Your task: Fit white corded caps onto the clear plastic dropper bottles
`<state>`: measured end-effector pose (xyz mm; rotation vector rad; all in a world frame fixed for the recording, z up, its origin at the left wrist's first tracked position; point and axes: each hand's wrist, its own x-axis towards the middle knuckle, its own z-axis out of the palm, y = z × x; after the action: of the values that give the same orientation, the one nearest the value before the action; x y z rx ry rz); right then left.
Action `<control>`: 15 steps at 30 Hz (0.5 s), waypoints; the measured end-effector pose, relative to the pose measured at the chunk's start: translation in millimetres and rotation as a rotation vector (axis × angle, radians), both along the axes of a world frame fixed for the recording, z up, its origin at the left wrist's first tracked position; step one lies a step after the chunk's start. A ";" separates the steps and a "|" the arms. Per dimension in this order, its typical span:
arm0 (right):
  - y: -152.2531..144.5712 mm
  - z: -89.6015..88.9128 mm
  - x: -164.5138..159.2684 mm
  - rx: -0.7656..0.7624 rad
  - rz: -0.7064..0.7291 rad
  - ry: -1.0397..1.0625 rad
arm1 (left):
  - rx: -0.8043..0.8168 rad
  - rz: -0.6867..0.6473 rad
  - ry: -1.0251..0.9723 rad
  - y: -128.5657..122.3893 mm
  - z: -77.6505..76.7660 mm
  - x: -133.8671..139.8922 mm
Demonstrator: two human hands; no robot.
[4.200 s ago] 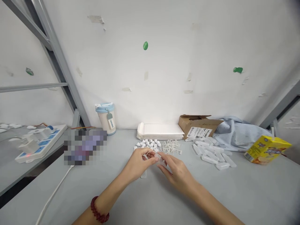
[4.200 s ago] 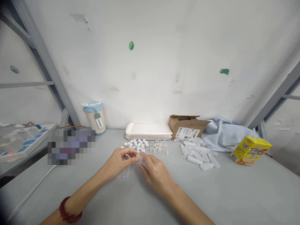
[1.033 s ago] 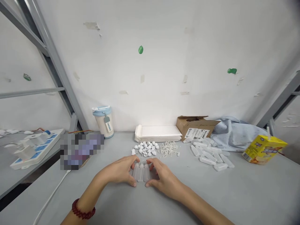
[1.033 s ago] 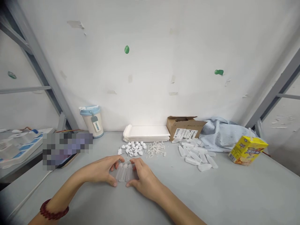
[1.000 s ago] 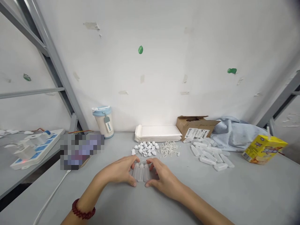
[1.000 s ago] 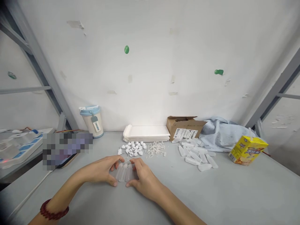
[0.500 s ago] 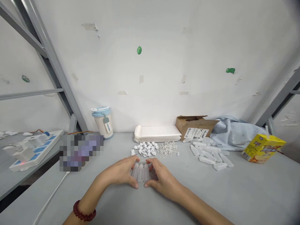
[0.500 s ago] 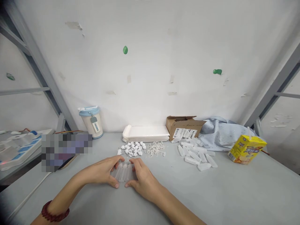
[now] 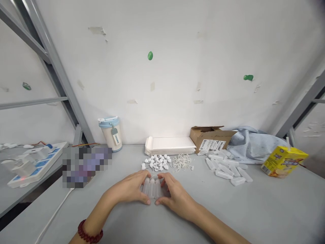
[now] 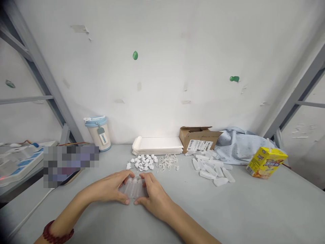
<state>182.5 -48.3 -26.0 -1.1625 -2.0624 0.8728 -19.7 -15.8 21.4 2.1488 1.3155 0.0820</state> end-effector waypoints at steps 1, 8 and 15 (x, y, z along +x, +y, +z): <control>0.2 0.0 0.4 0.001 -0.001 0.000 | 0.001 -0.001 0.007 0.6 -0.8 -0.3; -3.1 6.4 3.9 -0.018 -0.010 -0.046 | -0.020 0.012 0.041 4.6 -6.2 -7.7; 12.2 23.7 32.3 0.163 -0.048 -0.084 | 0.005 0.031 -0.066 12.6 2.7 -7.3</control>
<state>214.7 -36.1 -2.3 -1.1726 -2.1202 0.6299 -27.0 -3.1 24.0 2.1123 1.3121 0.1678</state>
